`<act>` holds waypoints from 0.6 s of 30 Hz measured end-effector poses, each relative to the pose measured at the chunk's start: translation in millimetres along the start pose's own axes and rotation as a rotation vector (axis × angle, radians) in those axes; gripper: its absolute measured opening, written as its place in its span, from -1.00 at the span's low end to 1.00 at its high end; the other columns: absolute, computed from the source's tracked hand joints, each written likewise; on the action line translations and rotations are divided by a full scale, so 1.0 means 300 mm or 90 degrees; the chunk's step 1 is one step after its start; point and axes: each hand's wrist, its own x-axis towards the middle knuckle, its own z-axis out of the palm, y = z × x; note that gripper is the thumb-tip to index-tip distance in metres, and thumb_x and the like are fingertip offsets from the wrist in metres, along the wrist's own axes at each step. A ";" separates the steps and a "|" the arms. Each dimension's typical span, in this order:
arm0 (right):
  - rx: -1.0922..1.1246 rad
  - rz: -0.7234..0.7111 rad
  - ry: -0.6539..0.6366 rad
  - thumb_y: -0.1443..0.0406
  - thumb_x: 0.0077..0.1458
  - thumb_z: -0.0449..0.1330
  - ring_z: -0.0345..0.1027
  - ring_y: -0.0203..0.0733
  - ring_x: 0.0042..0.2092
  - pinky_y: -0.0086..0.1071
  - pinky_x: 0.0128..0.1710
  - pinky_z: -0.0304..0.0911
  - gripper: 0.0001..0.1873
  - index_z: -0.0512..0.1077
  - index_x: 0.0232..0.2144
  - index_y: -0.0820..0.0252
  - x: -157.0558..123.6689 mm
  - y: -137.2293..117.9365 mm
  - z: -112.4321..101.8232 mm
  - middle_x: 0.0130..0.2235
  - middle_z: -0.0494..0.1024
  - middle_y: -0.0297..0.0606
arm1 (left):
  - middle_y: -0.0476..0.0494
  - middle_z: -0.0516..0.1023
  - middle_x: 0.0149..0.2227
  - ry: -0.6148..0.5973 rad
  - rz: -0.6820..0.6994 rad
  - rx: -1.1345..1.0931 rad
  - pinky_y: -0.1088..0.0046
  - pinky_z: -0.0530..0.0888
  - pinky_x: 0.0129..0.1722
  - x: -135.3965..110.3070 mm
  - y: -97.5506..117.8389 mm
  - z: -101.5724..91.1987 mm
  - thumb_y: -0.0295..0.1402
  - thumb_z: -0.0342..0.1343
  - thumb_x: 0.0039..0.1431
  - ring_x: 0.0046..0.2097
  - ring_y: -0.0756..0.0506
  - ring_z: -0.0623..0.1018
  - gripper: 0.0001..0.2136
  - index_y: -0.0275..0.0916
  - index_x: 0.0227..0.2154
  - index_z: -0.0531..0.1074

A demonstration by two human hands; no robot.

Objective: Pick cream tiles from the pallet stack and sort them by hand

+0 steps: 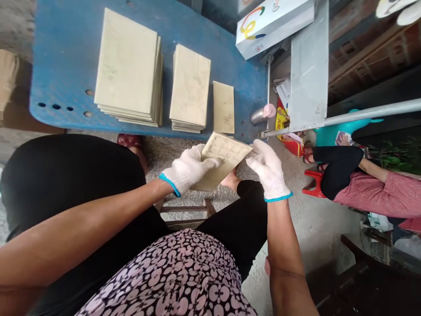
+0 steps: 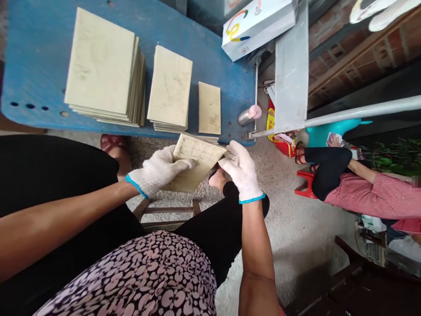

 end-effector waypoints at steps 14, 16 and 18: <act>-0.631 -0.155 -0.288 0.21 0.13 0.18 0.42 -0.04 0.01 -0.17 0.03 0.31 -0.65 0.45 -0.03 0.17 -0.050 -0.195 0.100 -0.02 0.55 -0.16 | -0.16 0.55 -0.15 -0.124 0.280 0.290 0.39 0.38 -0.26 -0.073 0.002 -0.071 -0.16 0.01 0.23 -0.21 -0.14 0.53 -0.65 -0.24 -0.05 0.45; -0.667 -0.144 -0.248 0.20 0.15 0.15 0.44 -0.03 -0.04 -0.23 -0.05 0.33 -0.70 0.47 -0.10 0.20 -0.080 -0.188 0.101 -0.08 0.57 -0.14 | -0.16 0.55 -0.14 -0.139 0.326 0.299 0.40 0.38 -0.26 -0.073 0.008 -0.070 -0.19 -0.02 0.25 -0.21 -0.13 0.52 -0.67 -0.24 -0.04 0.45; -0.694 -0.152 -0.212 0.19 0.17 0.14 0.44 -0.02 -0.06 -0.25 -0.07 0.32 -0.70 0.47 -0.11 0.20 -0.107 -0.172 0.088 -0.10 0.58 -0.13 | -0.14 0.56 -0.14 -0.175 0.336 0.308 0.39 0.38 -0.27 -0.061 0.013 -0.070 -0.18 0.01 0.22 -0.22 -0.14 0.53 -0.66 -0.19 -0.03 0.46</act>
